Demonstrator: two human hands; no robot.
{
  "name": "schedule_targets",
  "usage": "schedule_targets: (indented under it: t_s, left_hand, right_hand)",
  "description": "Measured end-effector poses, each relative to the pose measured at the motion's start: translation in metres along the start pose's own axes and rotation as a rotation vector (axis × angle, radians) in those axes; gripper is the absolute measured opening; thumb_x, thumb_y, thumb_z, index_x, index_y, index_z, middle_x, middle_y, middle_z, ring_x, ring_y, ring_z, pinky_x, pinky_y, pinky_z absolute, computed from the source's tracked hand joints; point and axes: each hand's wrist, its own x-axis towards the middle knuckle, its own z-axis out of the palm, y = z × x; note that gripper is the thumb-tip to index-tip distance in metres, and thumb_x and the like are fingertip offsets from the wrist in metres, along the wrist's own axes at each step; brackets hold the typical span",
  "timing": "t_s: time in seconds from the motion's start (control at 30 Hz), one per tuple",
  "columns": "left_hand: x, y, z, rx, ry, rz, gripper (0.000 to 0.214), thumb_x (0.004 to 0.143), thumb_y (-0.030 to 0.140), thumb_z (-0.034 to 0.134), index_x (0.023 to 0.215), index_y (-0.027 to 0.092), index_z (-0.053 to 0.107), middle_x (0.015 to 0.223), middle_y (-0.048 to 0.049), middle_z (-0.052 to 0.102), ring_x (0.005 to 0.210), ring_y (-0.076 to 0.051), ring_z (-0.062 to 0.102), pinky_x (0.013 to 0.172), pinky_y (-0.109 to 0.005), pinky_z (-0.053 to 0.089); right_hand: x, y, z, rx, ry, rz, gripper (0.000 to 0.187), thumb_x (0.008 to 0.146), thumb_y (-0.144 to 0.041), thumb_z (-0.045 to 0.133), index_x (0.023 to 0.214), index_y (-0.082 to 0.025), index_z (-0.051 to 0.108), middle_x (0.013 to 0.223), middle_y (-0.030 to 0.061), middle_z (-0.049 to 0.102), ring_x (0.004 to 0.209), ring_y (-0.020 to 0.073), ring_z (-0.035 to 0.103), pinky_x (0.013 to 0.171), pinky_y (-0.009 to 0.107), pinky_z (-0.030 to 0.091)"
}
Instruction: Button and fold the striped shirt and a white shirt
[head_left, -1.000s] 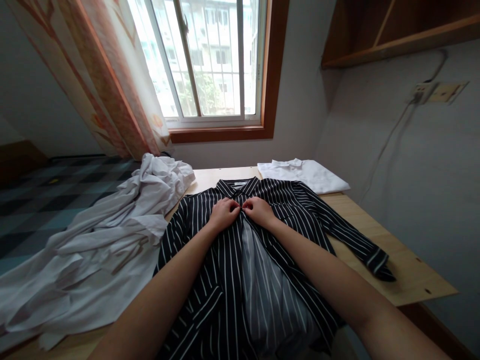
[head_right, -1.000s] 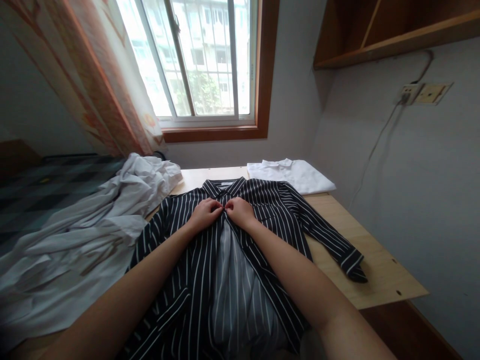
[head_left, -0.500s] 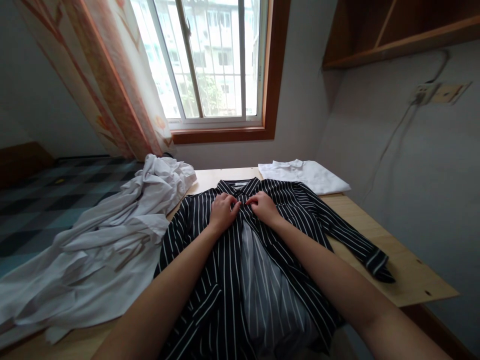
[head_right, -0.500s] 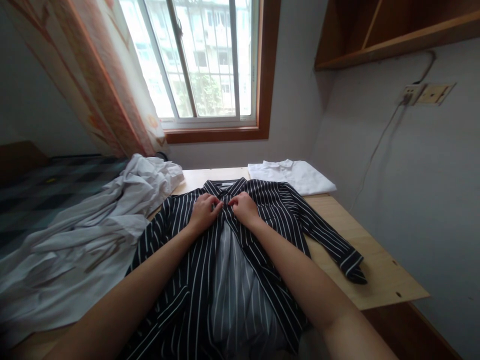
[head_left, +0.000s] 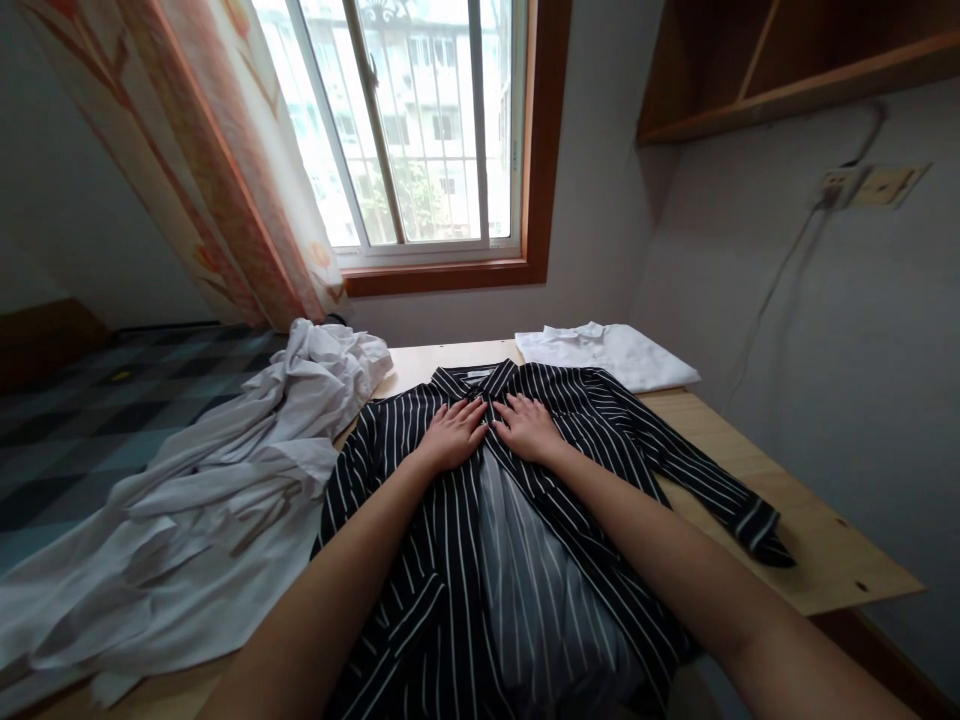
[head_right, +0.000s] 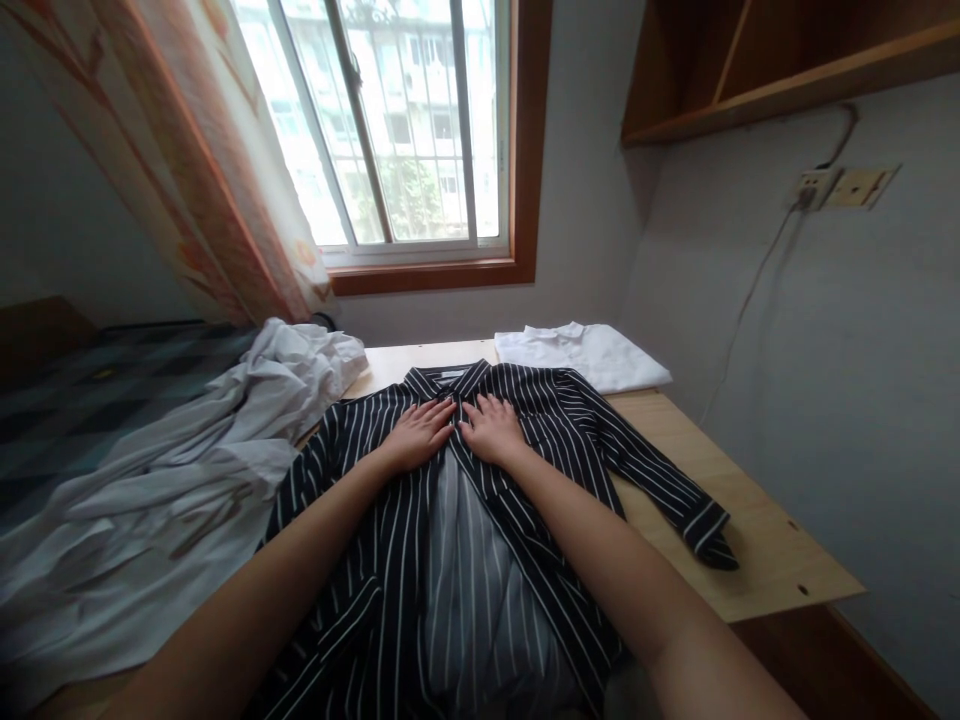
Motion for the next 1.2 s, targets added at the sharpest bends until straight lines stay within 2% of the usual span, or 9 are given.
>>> schedule_targets:
  t_s: [0.27,0.4,0.57,0.83,1.2]
  left_hand:
    - [0.017,-0.008,-0.009,0.096,-0.084,-0.017,0.057,0.100,0.047,0.027,0.153,0.028,0.033,0.162,-0.0019,0.027,0.150,-0.025,0.022,0.121,-0.051,0.012]
    - [0.026,-0.019,-0.010,0.101,-0.044,-0.021,0.054,0.099,0.048,0.031,0.150,0.031,0.039,0.160,0.0003,0.032,0.148,-0.024,0.027,0.121,-0.050,0.016]
    - [0.032,-0.032,-0.012,0.055,0.077,0.078,0.053,0.095,0.049,0.042,0.139,0.023,0.055,0.151,-0.0038,0.048,0.140,-0.020,0.041,0.120,-0.036,0.024]
    - [0.042,-0.038,-0.008,0.099,0.015,0.022,0.053,0.099,0.049,0.033,0.146,0.028,0.046,0.158,-0.0010,0.036,0.145,-0.023,0.033,0.121,-0.042,0.021]
    - [0.060,-0.049,-0.010,0.094,-0.001,-0.011,0.054,0.099,0.051,0.033,0.147,0.030,0.045,0.158,0.0000,0.036,0.145,-0.022,0.034,0.121,-0.042,0.020]
  right_hand:
    - [0.026,0.000,-0.005,-0.035,-0.147,-0.002,0.062,0.101,-0.051,0.029,0.156,-0.022,0.030,0.164,0.0108,0.021,0.151,0.0275,0.015,0.121,0.043,0.007]
    - [0.039,0.001,-0.004,-0.021,-0.118,-0.007,0.061,0.101,-0.050,0.032,0.155,-0.023,0.033,0.163,0.0092,0.023,0.151,0.0257,0.017,0.121,0.041,0.008]
    - [0.047,0.008,-0.003,0.015,-0.043,-0.067,0.058,0.098,-0.052,0.041,0.148,-0.024,0.046,0.158,0.0082,0.035,0.147,0.0251,0.027,0.120,0.038,0.017]
    - [0.061,0.013,0.000,-0.004,-0.028,-0.108,0.057,0.099,-0.052,0.040,0.148,-0.024,0.047,0.157,0.0084,0.038,0.146,0.0254,0.029,0.120,0.039,0.019]
    - [0.080,0.017,0.005,-0.015,-0.021,-0.120,0.057,0.099,-0.052,0.039,0.148,-0.024,0.047,0.157,0.0081,0.038,0.146,0.0257,0.029,0.120,0.041,0.020]
